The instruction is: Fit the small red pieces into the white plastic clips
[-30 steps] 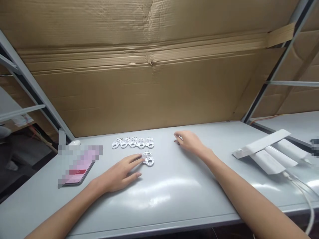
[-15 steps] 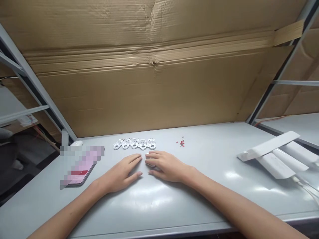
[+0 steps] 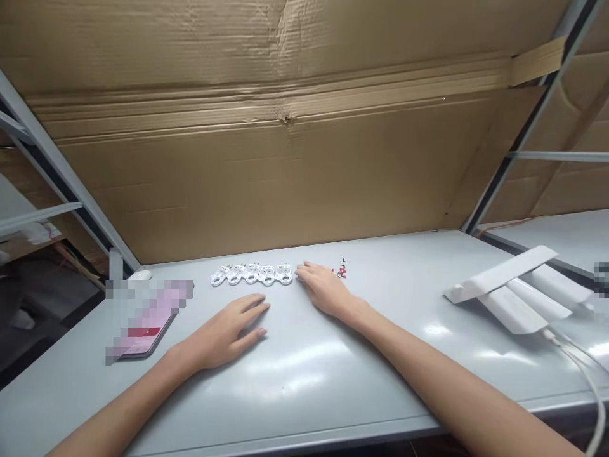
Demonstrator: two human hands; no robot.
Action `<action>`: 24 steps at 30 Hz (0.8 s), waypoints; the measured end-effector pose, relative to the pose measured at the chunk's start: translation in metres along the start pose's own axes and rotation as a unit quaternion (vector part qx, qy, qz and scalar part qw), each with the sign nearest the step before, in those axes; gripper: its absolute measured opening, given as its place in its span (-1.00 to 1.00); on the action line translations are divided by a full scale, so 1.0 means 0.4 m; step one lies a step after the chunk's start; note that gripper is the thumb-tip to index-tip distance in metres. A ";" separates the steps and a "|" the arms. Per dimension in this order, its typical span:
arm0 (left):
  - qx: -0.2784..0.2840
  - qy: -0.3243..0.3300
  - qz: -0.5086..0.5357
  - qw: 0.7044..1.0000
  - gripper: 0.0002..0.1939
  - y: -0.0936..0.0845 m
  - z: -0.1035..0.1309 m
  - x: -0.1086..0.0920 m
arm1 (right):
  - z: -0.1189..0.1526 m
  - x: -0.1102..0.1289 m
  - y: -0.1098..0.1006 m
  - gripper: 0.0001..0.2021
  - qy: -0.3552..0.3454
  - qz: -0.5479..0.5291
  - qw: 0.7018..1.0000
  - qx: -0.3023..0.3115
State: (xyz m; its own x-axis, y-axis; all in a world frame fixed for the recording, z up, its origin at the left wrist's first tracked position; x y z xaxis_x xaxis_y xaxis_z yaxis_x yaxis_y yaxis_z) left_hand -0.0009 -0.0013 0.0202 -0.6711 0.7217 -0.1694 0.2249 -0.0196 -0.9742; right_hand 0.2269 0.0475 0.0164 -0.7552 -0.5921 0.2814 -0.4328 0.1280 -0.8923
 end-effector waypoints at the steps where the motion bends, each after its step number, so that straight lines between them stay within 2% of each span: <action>1: 0.003 -0.003 -0.002 1.000 -0.53 0.001 0.000 0.001 | 0.000 -0.001 -0.004 -0.70 -0.009 0.000 1.000 -0.008; 5: 0.011 -0.002 -0.012 1.000 -0.51 0.003 0.002 0.001 | 0.015 0.003 -0.023 -0.76 -0.003 0.044 0.999 -0.022; 8: 0.008 0.003 -0.017 1.000 -0.52 0.003 0.003 -0.001 | 0.029 0.008 -0.020 -0.77 0.026 0.067 0.997 0.019; 12: -0.008 -0.011 -0.029 0.999 -0.52 0.004 0.000 0.008 | 0.033 0.013 -0.004 -0.75 -0.001 0.056 0.997 0.047; 15: -0.036 -0.054 -0.041 0.997 -0.53 0.003 -0.003 0.036 | 0.031 0.006 0.006 -0.69 -0.022 0.021 0.999 0.043; 18: -0.059 -0.128 -0.055 0.988 -0.49 0.000 -0.003 0.081 | 0.030 -0.009 0.017 -0.63 -0.038 0.007 0.999 0.035; 21: -0.058 -0.198 -0.062 0.976 -0.44 -0.005 0.001 0.129 | 0.031 -0.017 0.028 -0.54 -0.047 0.034 0.998 0.024; 24: -0.051 -0.220 -0.052 0.973 -0.40 -0.007 0.003 0.161 | 0.033 -0.008 0.035 -0.49 -0.058 0.042 0.997 0.016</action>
State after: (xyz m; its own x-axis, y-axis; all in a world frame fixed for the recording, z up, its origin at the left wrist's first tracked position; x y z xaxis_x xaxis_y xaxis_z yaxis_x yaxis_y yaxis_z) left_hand -0.0455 0.0442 0.0117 -0.9261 0.3505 -0.1393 0.1929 0.1230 -0.9735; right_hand 0.2297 0.0406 -0.0014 -0.7249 -0.6690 0.1644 -0.3533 0.1560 -0.9224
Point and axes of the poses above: each hand's wrist, its own z-axis away from the middle knuckle, its own y-axis out of the palm, x = y × z, the point moved 3 cm from there along -z, towards the middle knuckle, and after that the axes turned 1 degree about -y, right-handed, at the moved point
